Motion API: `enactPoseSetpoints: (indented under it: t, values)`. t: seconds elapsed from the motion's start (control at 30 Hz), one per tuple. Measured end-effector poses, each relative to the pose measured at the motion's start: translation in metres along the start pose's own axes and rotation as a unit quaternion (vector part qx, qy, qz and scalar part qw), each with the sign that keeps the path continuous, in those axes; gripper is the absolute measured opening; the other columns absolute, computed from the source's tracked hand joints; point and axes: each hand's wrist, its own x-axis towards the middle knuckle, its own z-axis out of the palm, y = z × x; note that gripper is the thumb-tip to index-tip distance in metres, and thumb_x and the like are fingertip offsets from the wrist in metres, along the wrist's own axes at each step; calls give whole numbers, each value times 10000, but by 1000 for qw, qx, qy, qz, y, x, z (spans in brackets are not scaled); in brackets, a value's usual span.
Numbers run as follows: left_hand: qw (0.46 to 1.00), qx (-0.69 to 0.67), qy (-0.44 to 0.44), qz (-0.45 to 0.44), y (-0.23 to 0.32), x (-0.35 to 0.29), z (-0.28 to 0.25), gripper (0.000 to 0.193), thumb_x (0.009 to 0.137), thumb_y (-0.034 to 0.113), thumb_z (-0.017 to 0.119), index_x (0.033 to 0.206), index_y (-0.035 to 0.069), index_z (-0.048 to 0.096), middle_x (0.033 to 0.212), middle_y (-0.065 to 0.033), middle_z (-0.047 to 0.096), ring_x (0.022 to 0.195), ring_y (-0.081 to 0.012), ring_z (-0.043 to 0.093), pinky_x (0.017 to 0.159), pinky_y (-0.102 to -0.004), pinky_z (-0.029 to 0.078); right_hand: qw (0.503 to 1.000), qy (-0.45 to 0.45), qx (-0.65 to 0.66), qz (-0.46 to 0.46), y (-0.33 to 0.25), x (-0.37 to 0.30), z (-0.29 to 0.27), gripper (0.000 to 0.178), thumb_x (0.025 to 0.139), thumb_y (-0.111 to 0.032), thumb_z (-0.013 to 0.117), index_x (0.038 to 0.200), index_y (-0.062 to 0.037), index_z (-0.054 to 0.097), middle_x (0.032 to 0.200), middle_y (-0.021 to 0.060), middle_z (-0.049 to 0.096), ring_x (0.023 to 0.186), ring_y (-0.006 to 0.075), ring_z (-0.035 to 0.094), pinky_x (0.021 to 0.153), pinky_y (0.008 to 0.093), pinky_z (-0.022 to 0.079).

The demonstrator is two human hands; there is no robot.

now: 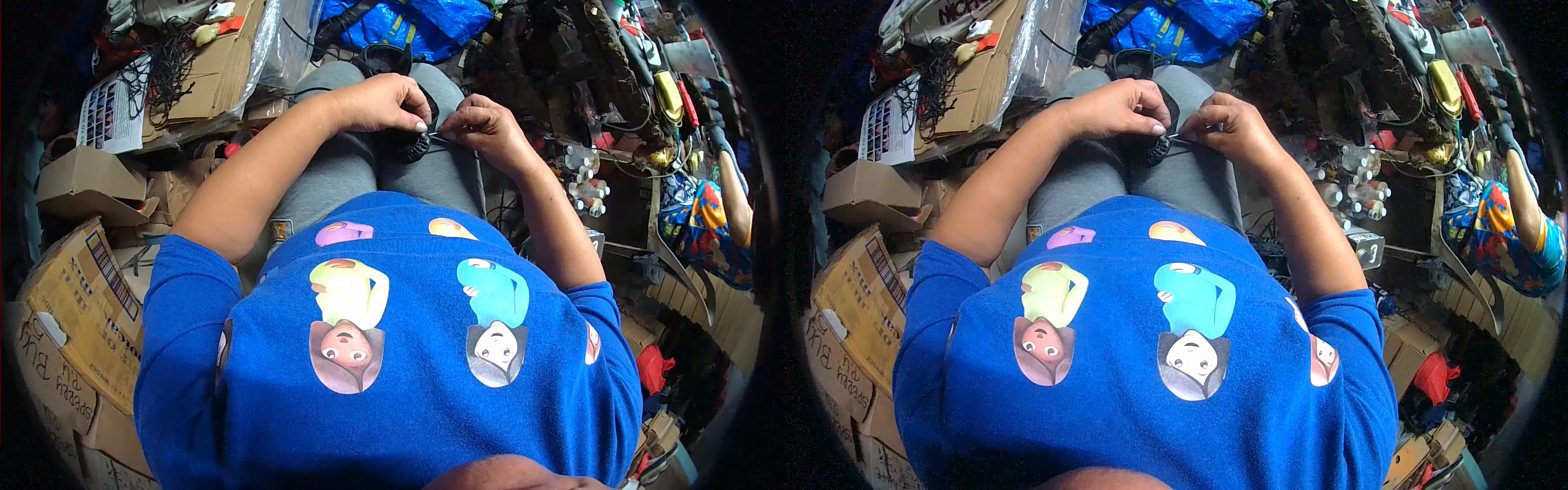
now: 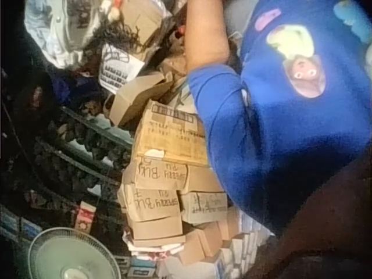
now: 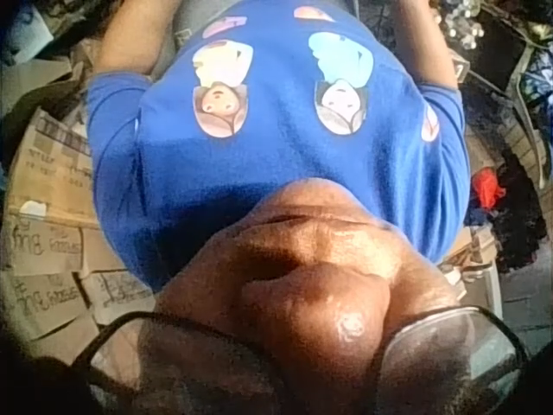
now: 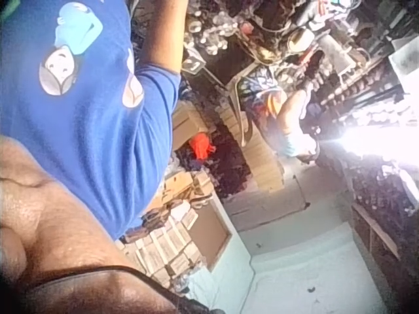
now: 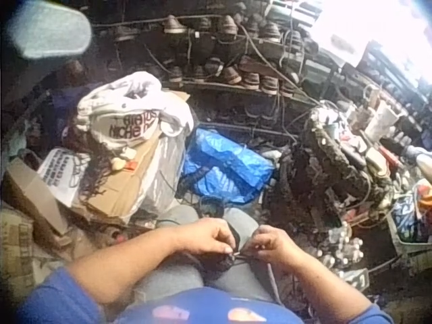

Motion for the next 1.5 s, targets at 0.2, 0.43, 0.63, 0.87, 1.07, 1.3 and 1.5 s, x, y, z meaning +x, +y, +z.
enactPoseSetpoints:
  t: [0.2,0.43,0.63,0.87,1.07,1.3,1.5]
  values:
    - [999,-51,12,1,-4,-1,2,206,776,173,697,917,23,693,867,-65,626,853,-154,592,799,-288,459,996,37,84,6,6,-5,20,148,714,-61,745,855,-99,722,749,13,589,771,114,578,702,255,464]
    - [999,-34,-22,13,-10,-3,0,255,798,195,679,1004,45,697,848,-59,575,869,-170,547,811,-287,425,993,108,48,-3,-5,-22,34,212,711,0,710,900,-93,714,745,20,565,677,112,561,635,242,466]
    - [997,-34,-64,4,-9,-2,-2,261,805,153,652,1048,64,691,824,-61,549,851,-178,531,796,-293,420,992,103,-72,-19,-21,-27,29,223,714,-32,709,905,-148,722,770,76,591,686,213,619,627,309,501]
    - [996,-5,-91,-14,-3,1,-3,283,808,140,638,1078,63,679,843,-70,539,864,-184,525,799,-286,416,984,38,-170,-38,-41,-17,14,185,721,-56,672,881,-135,719,768,107,603,696,290,621,628,372,506]
    - [996,49,-68,14,-7,0,1,277,738,54,671,1014,65,693,851,-88,552,872,-192,556,788,-311,448,940,-55,-325,-85,-58,5,9,153,720,-74,622,839,-112,710,779,138,607,736,320,625,673,395,502]
    - [992,72,96,44,-7,-2,9,168,685,57,717,849,45,684,884,-95,628,866,-219,630,771,-323,496,986,-56,-157,-6,-35,1,4,167,746,-83,700,912,-92,713,783,77,609,744,214,613,696,323,490]
    - [959,149,239,33,2,-20,31,259,704,122,727,939,58,639,976,-102,576,948,-291,586,812,-360,475,991,-39,-19,130,-33,1,14,158,794,-137,698,916,-37,697,791,36,637,734,116,580,689,281,470]
